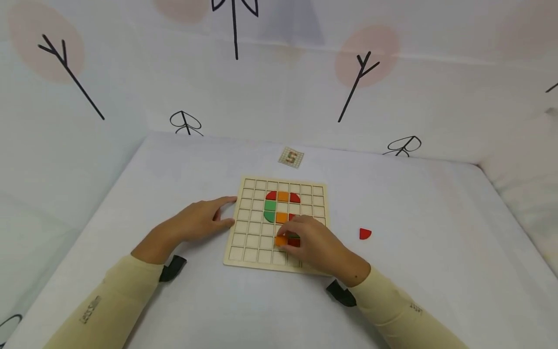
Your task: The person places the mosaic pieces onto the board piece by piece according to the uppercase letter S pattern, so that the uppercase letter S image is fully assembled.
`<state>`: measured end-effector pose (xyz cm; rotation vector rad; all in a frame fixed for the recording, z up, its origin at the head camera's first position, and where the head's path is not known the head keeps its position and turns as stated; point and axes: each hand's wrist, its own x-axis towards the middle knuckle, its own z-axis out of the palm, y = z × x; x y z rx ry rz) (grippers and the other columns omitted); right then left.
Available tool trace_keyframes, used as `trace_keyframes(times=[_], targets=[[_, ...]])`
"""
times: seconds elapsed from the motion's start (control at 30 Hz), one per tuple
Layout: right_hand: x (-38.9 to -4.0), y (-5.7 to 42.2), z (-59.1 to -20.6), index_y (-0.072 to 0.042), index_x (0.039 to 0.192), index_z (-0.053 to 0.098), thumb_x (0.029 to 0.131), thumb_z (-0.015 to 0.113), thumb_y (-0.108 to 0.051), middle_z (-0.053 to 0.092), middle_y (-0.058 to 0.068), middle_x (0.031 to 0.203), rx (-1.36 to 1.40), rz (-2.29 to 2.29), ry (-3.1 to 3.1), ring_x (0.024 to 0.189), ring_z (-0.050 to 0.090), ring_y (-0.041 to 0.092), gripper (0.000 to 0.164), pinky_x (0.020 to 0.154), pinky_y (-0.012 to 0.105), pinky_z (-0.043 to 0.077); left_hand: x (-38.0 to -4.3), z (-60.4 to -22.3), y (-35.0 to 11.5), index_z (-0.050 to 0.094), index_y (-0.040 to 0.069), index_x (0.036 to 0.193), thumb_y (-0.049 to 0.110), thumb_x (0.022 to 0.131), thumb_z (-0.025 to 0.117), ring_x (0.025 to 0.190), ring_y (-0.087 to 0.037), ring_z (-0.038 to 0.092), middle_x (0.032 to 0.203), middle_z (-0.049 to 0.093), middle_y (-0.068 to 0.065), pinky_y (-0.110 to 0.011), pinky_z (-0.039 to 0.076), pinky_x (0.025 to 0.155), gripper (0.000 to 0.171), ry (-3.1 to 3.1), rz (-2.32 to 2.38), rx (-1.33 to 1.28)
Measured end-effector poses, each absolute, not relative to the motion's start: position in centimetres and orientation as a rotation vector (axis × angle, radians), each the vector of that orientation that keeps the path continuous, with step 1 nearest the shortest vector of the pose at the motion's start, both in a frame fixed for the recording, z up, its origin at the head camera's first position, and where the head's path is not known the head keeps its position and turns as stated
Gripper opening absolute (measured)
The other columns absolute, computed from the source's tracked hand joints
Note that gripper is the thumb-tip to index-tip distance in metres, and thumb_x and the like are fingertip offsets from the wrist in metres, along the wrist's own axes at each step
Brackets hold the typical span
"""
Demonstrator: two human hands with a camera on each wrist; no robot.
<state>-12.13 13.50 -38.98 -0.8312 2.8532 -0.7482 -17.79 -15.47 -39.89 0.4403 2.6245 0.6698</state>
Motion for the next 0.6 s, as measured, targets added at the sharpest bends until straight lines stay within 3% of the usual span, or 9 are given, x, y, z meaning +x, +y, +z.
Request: trace_keyframes(times=[0.6], targets=[[-12.21,13.32,-39.45,-0.014,0.106,0.075,0.084,0.082,-0.023,0.069,-0.001,0.106,-0.847,-0.677,2.826,0.103,0.058,0.016,0.025,0.092,0.035,0.053,-17.81,-39.91,-15.41,0.039,0.024,0.154,0.038,0.097,0.066,0.067,-0.014,0.048,0.078,0.054,-0.001,-0.03,0.04,0.063,0.065,2.63,0.665,0.435]])
